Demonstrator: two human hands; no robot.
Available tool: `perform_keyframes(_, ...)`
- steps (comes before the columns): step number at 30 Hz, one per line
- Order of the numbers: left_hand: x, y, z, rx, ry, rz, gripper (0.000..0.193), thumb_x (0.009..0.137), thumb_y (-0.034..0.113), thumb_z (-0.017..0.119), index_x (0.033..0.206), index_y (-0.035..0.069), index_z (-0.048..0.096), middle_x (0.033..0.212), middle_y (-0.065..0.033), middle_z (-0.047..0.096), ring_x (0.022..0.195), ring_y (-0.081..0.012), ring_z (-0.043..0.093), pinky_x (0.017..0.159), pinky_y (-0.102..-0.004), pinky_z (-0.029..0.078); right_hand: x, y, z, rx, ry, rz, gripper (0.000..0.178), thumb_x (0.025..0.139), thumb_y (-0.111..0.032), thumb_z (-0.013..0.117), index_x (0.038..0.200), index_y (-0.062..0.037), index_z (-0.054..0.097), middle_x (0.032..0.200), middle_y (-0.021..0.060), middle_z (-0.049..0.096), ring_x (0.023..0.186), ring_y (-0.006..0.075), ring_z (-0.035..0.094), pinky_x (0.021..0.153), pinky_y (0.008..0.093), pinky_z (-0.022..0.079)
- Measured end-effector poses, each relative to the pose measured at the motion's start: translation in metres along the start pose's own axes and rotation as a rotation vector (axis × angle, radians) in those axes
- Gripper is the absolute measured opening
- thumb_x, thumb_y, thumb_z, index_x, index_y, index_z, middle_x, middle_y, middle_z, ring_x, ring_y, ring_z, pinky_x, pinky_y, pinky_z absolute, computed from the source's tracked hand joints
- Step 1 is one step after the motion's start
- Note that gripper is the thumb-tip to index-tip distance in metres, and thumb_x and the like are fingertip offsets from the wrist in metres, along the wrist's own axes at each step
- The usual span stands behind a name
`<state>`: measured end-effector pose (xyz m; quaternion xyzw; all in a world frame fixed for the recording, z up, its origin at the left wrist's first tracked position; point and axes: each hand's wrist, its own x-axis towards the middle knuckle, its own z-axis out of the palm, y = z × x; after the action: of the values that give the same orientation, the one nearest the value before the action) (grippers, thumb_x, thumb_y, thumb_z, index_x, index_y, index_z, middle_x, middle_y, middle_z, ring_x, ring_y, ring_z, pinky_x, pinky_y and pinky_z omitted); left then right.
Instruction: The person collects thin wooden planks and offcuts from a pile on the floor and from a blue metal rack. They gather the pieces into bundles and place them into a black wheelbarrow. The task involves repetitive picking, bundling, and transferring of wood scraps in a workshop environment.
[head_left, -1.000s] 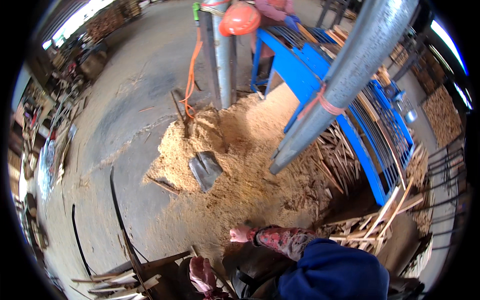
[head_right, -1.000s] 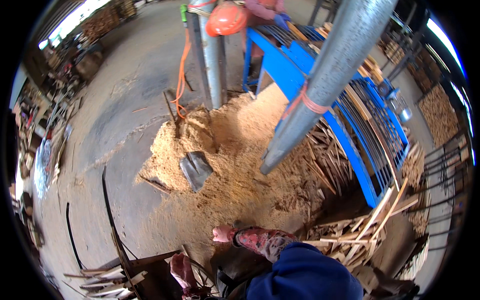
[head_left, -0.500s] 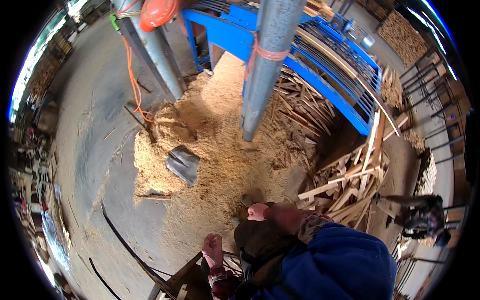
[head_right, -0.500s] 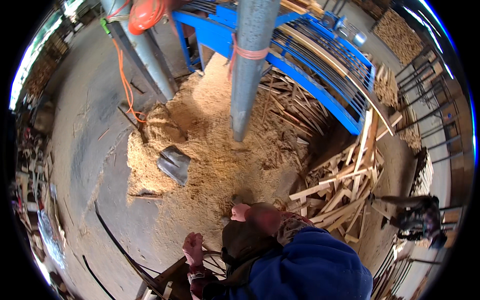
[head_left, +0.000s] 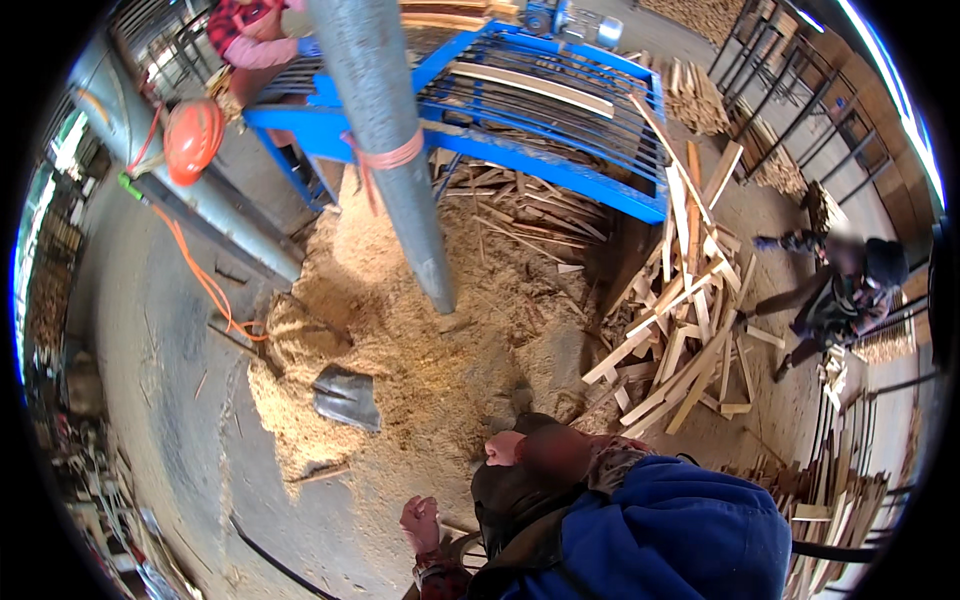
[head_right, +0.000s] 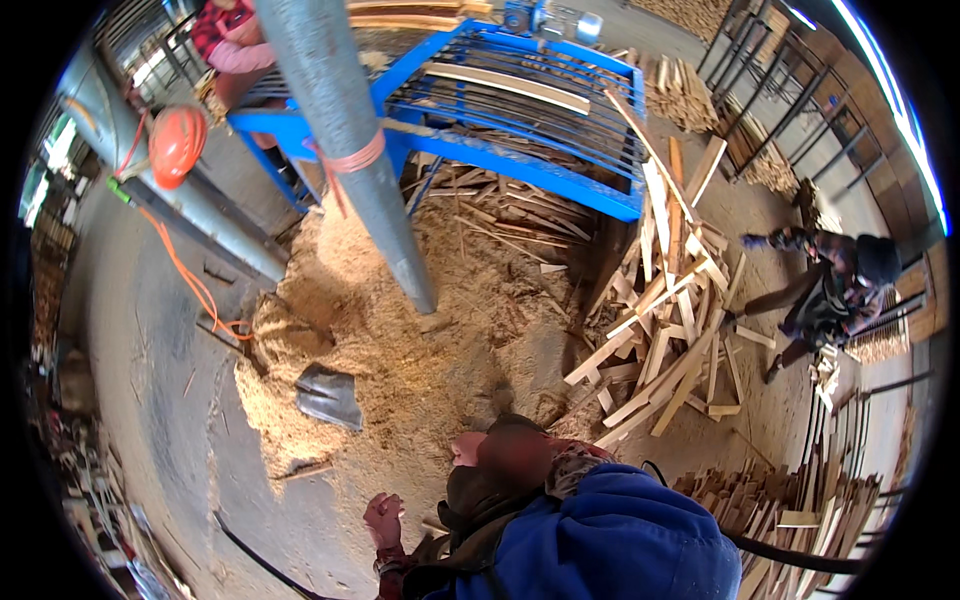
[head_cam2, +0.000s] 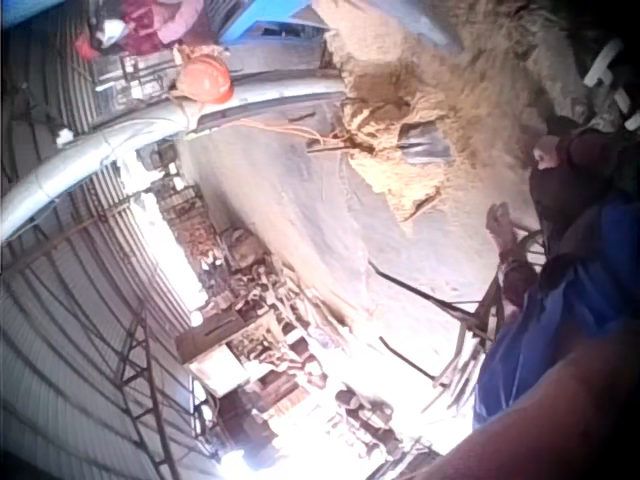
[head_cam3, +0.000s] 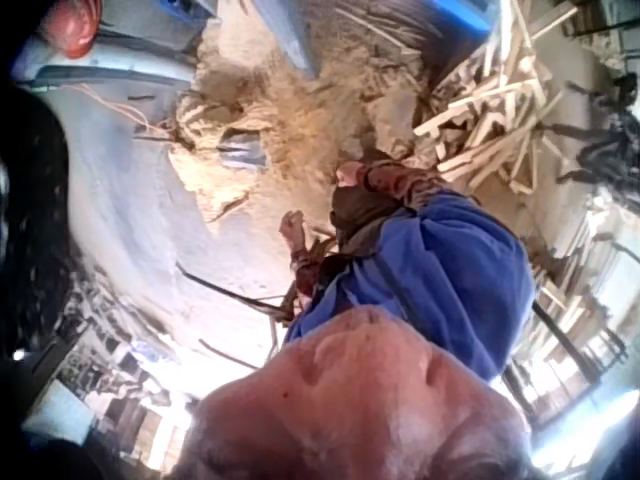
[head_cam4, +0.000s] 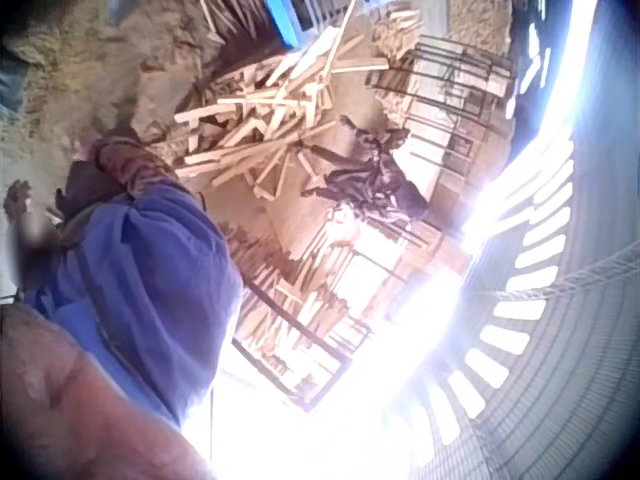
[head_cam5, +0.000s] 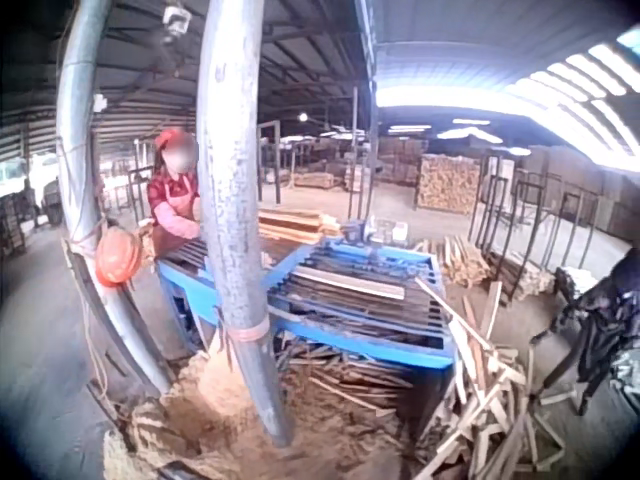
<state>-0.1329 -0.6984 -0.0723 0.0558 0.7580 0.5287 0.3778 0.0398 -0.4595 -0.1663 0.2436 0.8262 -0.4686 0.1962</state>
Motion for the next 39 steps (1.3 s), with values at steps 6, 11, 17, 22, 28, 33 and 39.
perform_keyframes(6,0.03,0.036,0.08,0.077,-0.166,0.038,0.04,0.081,0.01,0.068,0.113,-0.007,0.051,0.095,-0.0166,0.065,0.083,-0.0227,0.066,0.069,-0.0327,0.057,-0.016,0.038,-0.072,0.101,0.135,0.082,0.03,0.077,-0.037,0.068,0.079,-0.0068,0.063,0.075,0.0141,0.063,0.076,0.0336,0.062,0.065,0.0441,0.046)
perform_keyframes(11,0.045,0.071,0.149,0.199,-0.248,0.037,0.04,0.081,0.015,0.072,0.11,-0.006,0.056,0.096,-0.0127,0.066,0.087,-0.0184,0.063,0.078,-0.0294,0.051,-0.027,0.078,-0.115,0.144,0.233,0.132,0.027,0.077,-0.035,0.067,0.079,-0.0078,0.064,0.075,0.0133,0.064,0.075,0.0338,0.062,0.063,0.0444,0.046)
perform_keyframes(17,0.056,0.121,0.215,0.243,-0.339,0.033,0.039,0.082,0.013,0.071,0.11,-0.009,0.055,0.094,-0.0136,0.066,0.083,-0.0169,0.064,0.073,-0.0281,0.053,-0.044,0.122,-0.156,0.252,0.372,0.136,0.025,0.078,-0.032,0.066,0.087,-0.0084,0.067,0.079,0.0127,0.066,0.076,0.0318,0.064,0.068,0.041,0.049)
perform_keyframes(22,0.071,0.135,0.239,0.214,-0.366,0.027,0.032,0.081,0.015,0.071,0.103,-0.006,0.06,0.087,-0.0075,0.066,0.078,-0.0099,0.06,0.069,-0.0236,0.05,-0.044,0.149,-0.178,0.355,0.415,0.206,0.03,0.077,-0.037,0.064,0.084,-0.0081,0.068,0.081,0.0167,0.065,0.08,0.0351,0.062,0.071,0.0445,0.049)
perform_keyframes(28,0.117,0.154,0.259,0.46,-0.461,0.269,0.022,0.089,0.02,0.061,0.099,0.002,0.065,0.083,-0.0069,0.067,0.076,-0.0156,0.059,0.07,-0.03,0.049,-0.011,0.18,-0.174,0.257,0.491,0.267,0.048,0.076,-0.053,0.063,0.093,-0.0086,0.068,0.094,0.0218,0.063,0.088,0.0346,0.061,0.076,0.0498,0.047)
perform_keyframes(33,0.171,0.188,0.276,0.583,-0.569,0.301,0.026,0.089,0.028,0.06,0.103,0.007,0.067,0.086,-0.0091,0.068,0.079,-0.018,0.061,0.072,-0.0332,0.049,0.012,0.177,-0.18,0.286,0.475,0.382,0.043,0.079,-0.045,0.064,0.096,-0.0052,0.065,0.094,0.0193,0.063,0.086,0.0309,0.06,0.075,0.0441,0.048)
perform_keyframes(39,0.24,0.201,0.279,0.228,-0.613,0.098,0.036,0.082,0.018,0.071,0.104,-0.007,0.058,0.088,-0.0099,0.066,0.086,-0.0149,0.063,0.073,-0.0273,0.052,-0.001,0.116,-0.237,0.299,0.51,0.358,0.031,0.079,-0.037,0.065,0.087,-0.0074,0.068,0.079,0.0155,0.066,0.079,0.0331,0.065,0.071,0.0416,0.051)
